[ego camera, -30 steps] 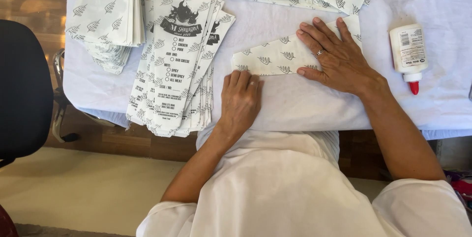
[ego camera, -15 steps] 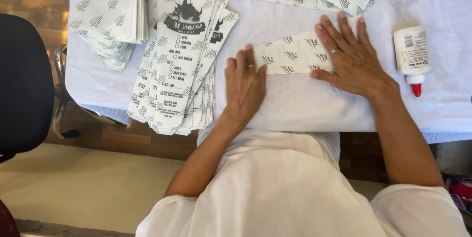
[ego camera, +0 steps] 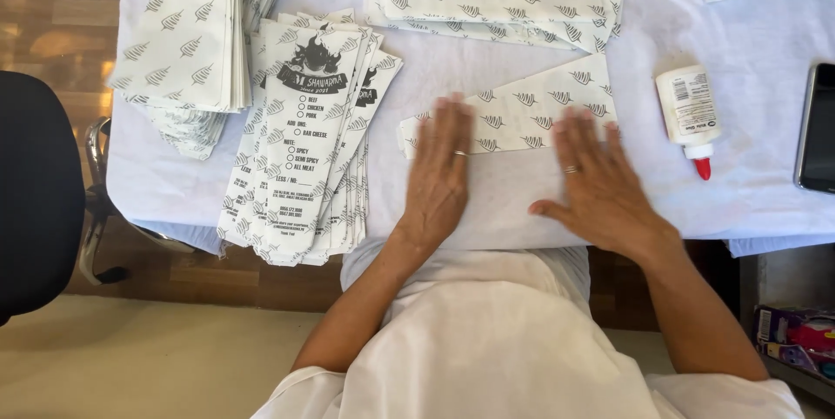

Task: Applying liquid glue to paper strips and folding them to assemble packaging

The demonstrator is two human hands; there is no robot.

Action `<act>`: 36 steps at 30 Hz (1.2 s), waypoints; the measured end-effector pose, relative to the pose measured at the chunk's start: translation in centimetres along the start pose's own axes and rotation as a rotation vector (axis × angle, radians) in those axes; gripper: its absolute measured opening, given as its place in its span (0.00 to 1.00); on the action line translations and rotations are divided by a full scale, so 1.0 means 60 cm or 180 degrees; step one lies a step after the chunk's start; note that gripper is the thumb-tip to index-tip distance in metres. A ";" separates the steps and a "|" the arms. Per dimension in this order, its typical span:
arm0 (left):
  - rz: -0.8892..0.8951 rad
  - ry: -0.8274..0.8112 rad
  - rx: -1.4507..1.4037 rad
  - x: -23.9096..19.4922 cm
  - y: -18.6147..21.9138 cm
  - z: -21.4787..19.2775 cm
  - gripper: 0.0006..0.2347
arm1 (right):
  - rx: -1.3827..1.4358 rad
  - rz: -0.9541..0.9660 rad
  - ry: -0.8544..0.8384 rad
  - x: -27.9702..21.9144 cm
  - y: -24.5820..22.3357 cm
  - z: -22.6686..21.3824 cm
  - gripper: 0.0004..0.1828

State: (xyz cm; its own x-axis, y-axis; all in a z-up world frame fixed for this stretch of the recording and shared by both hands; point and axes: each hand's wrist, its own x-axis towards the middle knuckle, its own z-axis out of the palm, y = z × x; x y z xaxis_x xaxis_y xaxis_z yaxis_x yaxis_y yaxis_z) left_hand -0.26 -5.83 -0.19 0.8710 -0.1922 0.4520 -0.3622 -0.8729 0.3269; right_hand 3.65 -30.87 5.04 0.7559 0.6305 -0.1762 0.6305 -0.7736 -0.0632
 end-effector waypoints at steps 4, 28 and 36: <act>0.0711 -0.0385 0.0473 0.012 0.014 -0.017 0.21 | 0.0128 0.1144 -0.0068 -0.008 0.040 -0.045 0.61; -0.1603 0.0684 0.1737 -0.029 -0.212 -0.195 0.16 | -0.0550 -0.0932 0.2694 0.098 0.043 -0.002 0.20; 0.0616 0.0195 -0.0642 0.005 -0.075 -0.082 0.12 | 0.0144 0.0015 0.2264 -0.052 0.123 -0.017 0.12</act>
State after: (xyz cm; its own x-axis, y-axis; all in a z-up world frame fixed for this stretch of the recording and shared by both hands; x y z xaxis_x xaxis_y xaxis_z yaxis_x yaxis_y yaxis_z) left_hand -0.02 0.24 2.56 0.7599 -0.3138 0.5693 -0.5838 -0.7146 0.3854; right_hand 6.15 -38.47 6.13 0.7001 0.5036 0.5063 0.6306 -0.7686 -0.1075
